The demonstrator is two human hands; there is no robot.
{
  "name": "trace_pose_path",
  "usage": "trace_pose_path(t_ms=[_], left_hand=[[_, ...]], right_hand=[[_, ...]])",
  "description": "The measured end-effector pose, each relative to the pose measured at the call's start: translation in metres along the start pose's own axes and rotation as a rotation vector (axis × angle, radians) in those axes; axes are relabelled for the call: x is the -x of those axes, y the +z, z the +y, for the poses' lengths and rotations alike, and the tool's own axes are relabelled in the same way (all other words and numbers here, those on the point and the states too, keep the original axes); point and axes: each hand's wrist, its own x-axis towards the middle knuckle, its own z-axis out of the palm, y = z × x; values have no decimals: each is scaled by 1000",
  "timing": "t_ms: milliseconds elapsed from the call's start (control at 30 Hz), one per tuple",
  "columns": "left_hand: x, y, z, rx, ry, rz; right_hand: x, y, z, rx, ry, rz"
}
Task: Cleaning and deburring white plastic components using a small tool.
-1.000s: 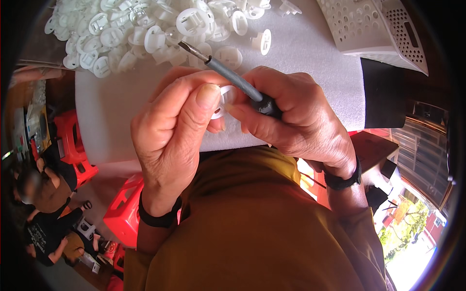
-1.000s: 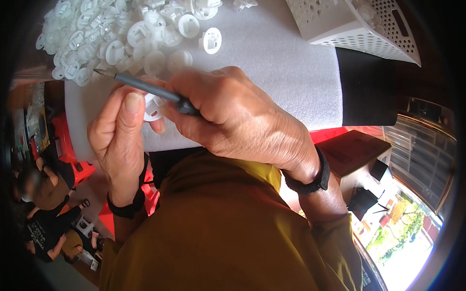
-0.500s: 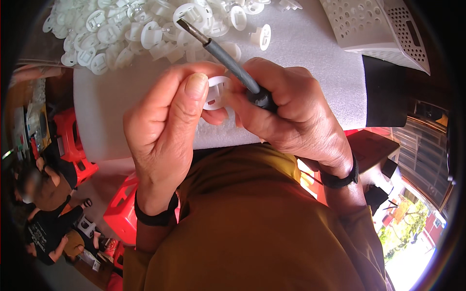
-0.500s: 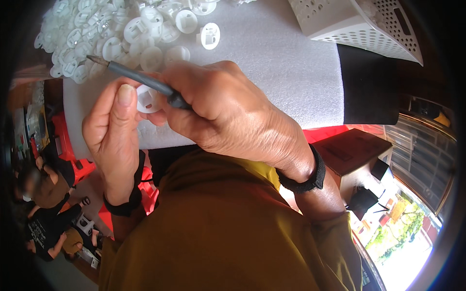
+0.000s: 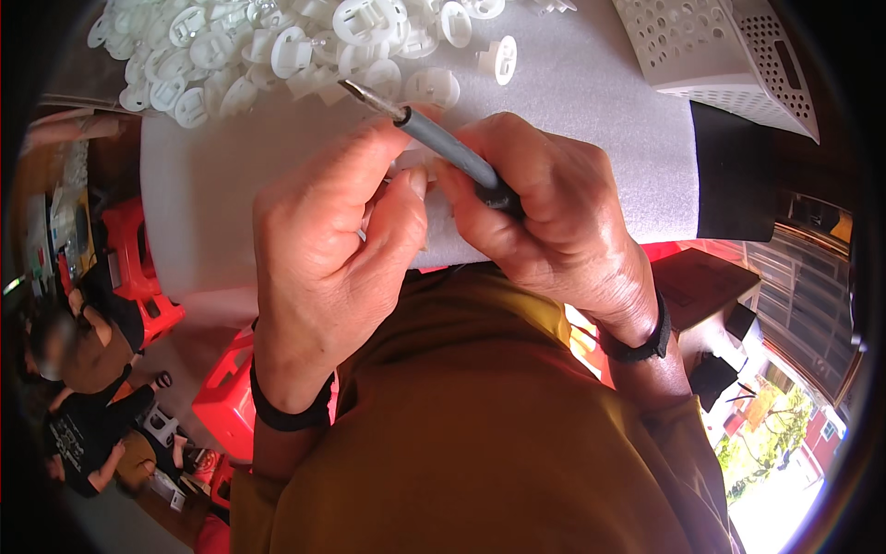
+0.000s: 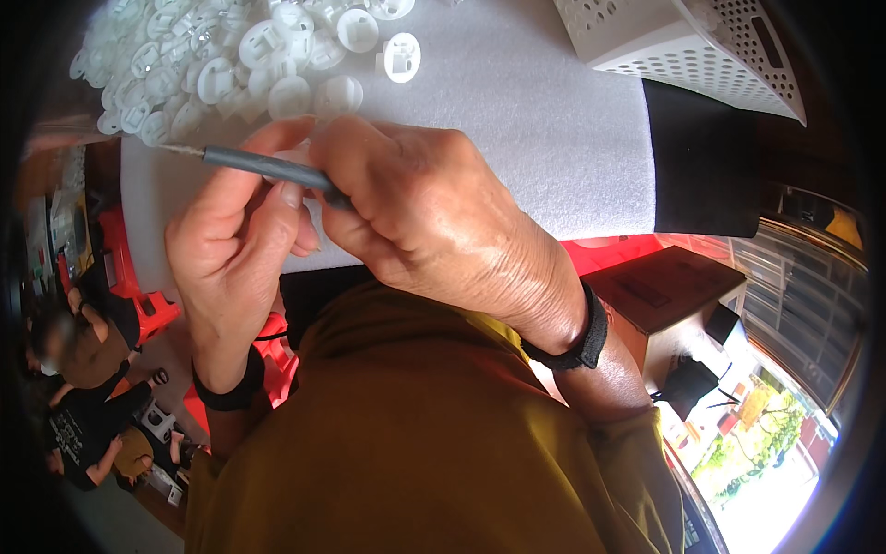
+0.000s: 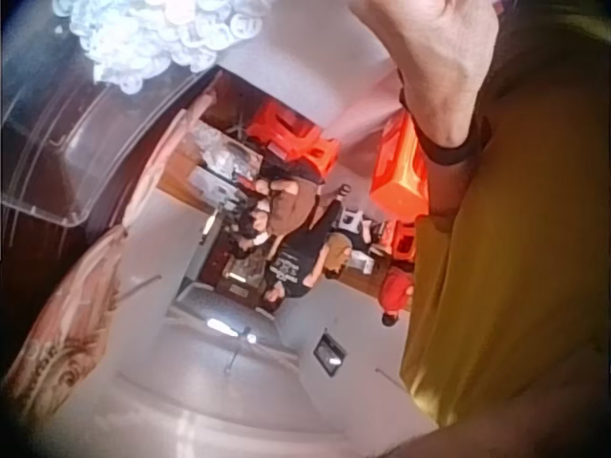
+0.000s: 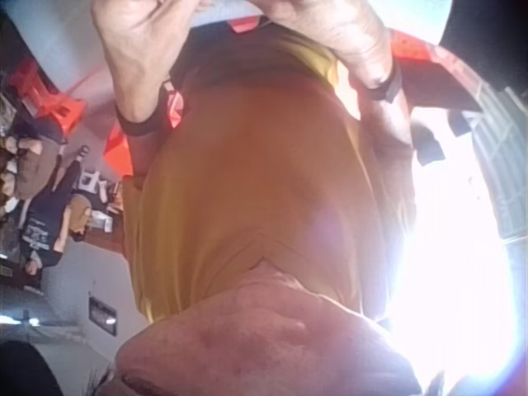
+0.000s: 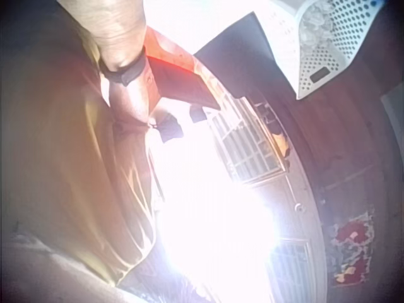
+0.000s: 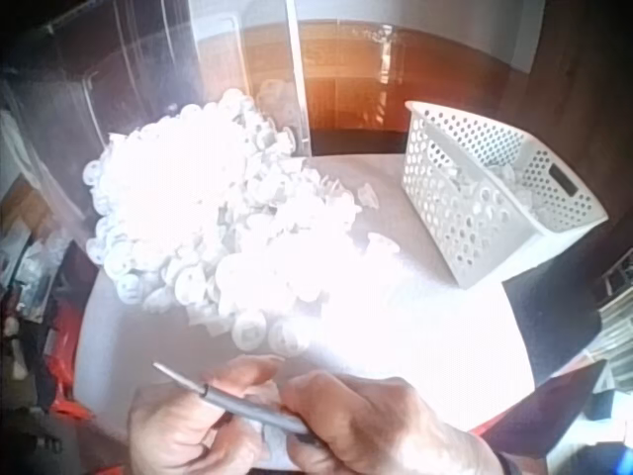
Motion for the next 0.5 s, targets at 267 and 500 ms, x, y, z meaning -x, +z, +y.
trace_pose_path(t_ms=[267, 500], left_hand=[[1, 2, -3, -63, 47, -2], [-1, 3, 3, 89, -31, 14]], right_hand=[[2, 0, 0, 9, -37, 9], [2, -4, -9, 57, 2, -43]])
